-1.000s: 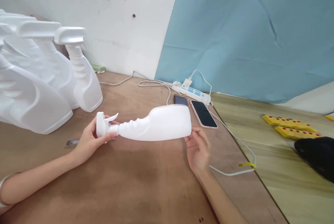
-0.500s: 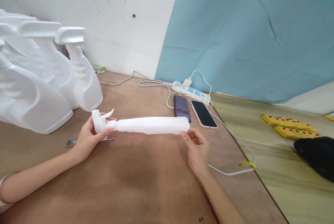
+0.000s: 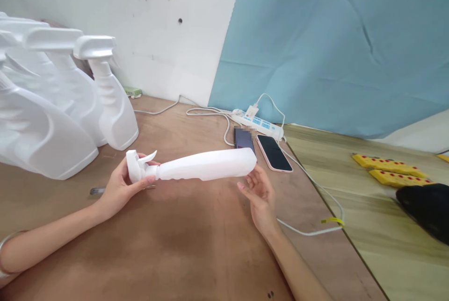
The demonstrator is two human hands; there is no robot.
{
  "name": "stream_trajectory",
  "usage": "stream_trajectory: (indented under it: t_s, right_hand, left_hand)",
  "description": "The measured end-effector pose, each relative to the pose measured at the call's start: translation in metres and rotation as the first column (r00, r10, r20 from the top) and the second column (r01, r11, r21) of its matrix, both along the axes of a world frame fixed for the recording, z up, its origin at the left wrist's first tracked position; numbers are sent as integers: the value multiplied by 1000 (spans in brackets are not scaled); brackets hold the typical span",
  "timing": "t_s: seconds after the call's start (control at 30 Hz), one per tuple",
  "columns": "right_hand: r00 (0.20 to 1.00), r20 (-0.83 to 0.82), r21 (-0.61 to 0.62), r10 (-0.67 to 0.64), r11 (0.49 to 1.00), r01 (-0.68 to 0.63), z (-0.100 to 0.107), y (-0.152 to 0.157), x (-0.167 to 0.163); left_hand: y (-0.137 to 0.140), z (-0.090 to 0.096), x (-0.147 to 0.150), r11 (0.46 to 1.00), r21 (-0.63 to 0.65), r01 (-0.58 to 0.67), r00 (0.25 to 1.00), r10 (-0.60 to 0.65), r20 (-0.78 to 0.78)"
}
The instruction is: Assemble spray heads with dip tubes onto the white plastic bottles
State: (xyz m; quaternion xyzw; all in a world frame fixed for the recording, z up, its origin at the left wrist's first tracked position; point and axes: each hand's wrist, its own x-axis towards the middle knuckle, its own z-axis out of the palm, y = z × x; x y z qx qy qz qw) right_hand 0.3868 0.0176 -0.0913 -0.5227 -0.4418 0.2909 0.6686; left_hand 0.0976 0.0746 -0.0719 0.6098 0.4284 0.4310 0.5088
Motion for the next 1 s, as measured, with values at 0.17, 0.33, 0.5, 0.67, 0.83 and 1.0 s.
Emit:
stream_trajectory:
  t_s: [0.17, 0.33, 0.5, 0.67, 0.83, 1.0]
  right_hand:
    - [997, 57, -19, -43, 999, 44, -2, -1, 5]
    - [994, 22, 17, -107, 994, 107, -7, 1, 8]
    - [990, -93, 39, -103, 993, 107, -8, 3, 9]
    - [996, -91, 59, 18, 998, -12, -3, -1, 8]
    - [997, -48, 19, -61, 998, 61, -4, 0, 6]
    - [974, -49, 21, -220, 975, 221, -5, 2, 5]
  left_hand:
    - [0, 2, 0, 999, 11, -30, 1000, 30, -1]
    - [2, 0, -1, 1000, 19, -14, 1000, 14, 4]
    - [1, -1, 0, 1000, 15, 26, 1000, -26, 17]
    - [1, 2, 1, 1000, -15, -17, 1000, 17, 14]
    - [1, 1, 0, 1000, 0, -2, 1000, 2, -9]
    - [0, -2, 0, 999, -17, 40, 999, -39, 23]
